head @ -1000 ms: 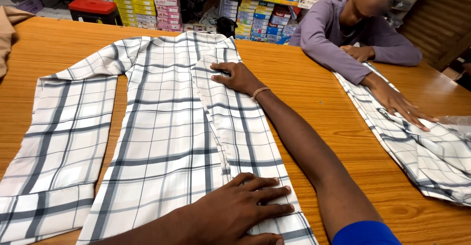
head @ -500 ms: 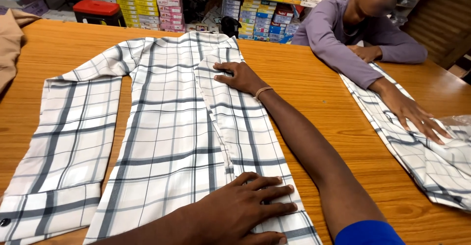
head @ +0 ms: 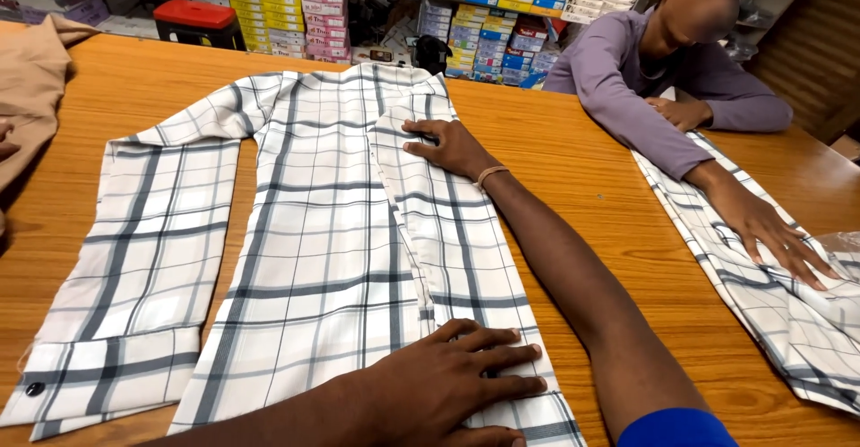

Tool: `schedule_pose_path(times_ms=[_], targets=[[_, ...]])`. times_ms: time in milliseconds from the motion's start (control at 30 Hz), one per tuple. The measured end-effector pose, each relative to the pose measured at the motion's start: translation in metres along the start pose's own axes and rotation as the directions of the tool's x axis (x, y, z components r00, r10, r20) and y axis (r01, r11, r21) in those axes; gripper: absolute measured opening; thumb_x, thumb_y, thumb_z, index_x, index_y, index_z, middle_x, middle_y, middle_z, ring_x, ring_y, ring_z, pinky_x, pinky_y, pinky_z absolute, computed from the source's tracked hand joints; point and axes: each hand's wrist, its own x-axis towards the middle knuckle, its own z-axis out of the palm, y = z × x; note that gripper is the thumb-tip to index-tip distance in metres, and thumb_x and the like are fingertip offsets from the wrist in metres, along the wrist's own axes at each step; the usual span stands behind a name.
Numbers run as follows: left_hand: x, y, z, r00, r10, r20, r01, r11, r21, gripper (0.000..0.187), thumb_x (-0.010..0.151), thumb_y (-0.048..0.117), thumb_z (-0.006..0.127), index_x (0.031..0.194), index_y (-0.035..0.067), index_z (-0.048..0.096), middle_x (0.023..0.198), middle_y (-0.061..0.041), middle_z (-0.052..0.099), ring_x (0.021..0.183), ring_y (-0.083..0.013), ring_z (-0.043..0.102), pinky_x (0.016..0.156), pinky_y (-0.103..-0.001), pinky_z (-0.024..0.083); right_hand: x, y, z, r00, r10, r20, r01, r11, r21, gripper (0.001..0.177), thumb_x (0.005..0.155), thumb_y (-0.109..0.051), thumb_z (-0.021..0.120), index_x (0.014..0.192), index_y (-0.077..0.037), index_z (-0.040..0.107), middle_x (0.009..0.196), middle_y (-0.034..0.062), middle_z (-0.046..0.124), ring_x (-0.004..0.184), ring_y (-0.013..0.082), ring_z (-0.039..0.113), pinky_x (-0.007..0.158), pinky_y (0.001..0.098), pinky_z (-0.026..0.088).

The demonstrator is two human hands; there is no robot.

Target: The recorder folds a white and black checkered shirt on a wooden table.

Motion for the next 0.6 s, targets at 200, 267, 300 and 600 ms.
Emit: schedule_pose_path(times_ms=[200, 267, 300, 600], targets=[[0.001, 0.006, -0.005, 0.999, -0.032, 0.006, 0.032, 0.999, -0.002, 0.069, 0.108, 0.062, 0.028, 0.154, 0.016, 0.05, 0.166, -0.015, 0.042, 0.157, -0.0341, 0.032, 0.125, -0.057, 0.023, -0.003, -0.003, -0.003, 1.0, 0.017, -0.003, -0.017, 1.0, 0.006, 0.05, 0.09, -0.044, 0.075, 0.132, -0.015, 0.071, 0.137, 0.0063, 0.07, 0.131, 0.0235, 0.064, 0.113, 0.039, 0.046], [0.0, 0.008, -0.005, 0.998, -0.059, 0.006, 0.059, 0.998, -0.034, 0.068, 0.108, 0.062, 0.028, 0.154, 0.016, 0.05, 0.166, -0.015, 0.041, 0.157, -0.0349, 0.03, 0.123, -0.059, 0.021, -0.005, -0.005, -0.003, 1.0, 0.017, -0.011, -0.017, 1.0, 0.02, 0.05, 0.091, -0.043, 0.074, 0.133, -0.015, 0.07, 0.137, 0.007, 0.069, 0.131, 0.0237, 0.063, 0.112, 0.0383, 0.046], [0.0, 0.007, -0.003, 0.998, -0.059, 0.012, 0.059, 0.998, -0.031, 0.068, 0.108, 0.062, 0.028, 0.154, 0.016, 0.05, 0.166, -0.015, 0.041, 0.157, -0.0349, 0.03, 0.123, -0.059, 0.021, -0.005, -0.002, -0.002, 1.0, 0.018, -0.018, -0.017, 1.0, 0.024, 0.05, 0.091, -0.043, 0.074, 0.133, -0.015, 0.07, 0.137, 0.007, 0.069, 0.131, 0.0237, 0.063, 0.112, 0.0383, 0.046], [0.0, -0.017, 0.021, 0.999, 0.005, -0.049, -0.004, 1.0, 0.017, 0.058, 0.109, 0.052, 0.037, 0.158, 0.023, 0.046, 0.168, -0.01, 0.039, 0.158, -0.033, 0.032, 0.123, -0.056, 0.025, -0.004, 0.005, -0.003, 0.999, -0.023, -0.027, 0.024, 0.999, 0.049, 0.049, 0.092, -0.041, 0.073, 0.133, -0.013, 0.07, 0.137, 0.0079, 0.069, 0.129, 0.0242, 0.065, 0.108, 0.0381, 0.05]])
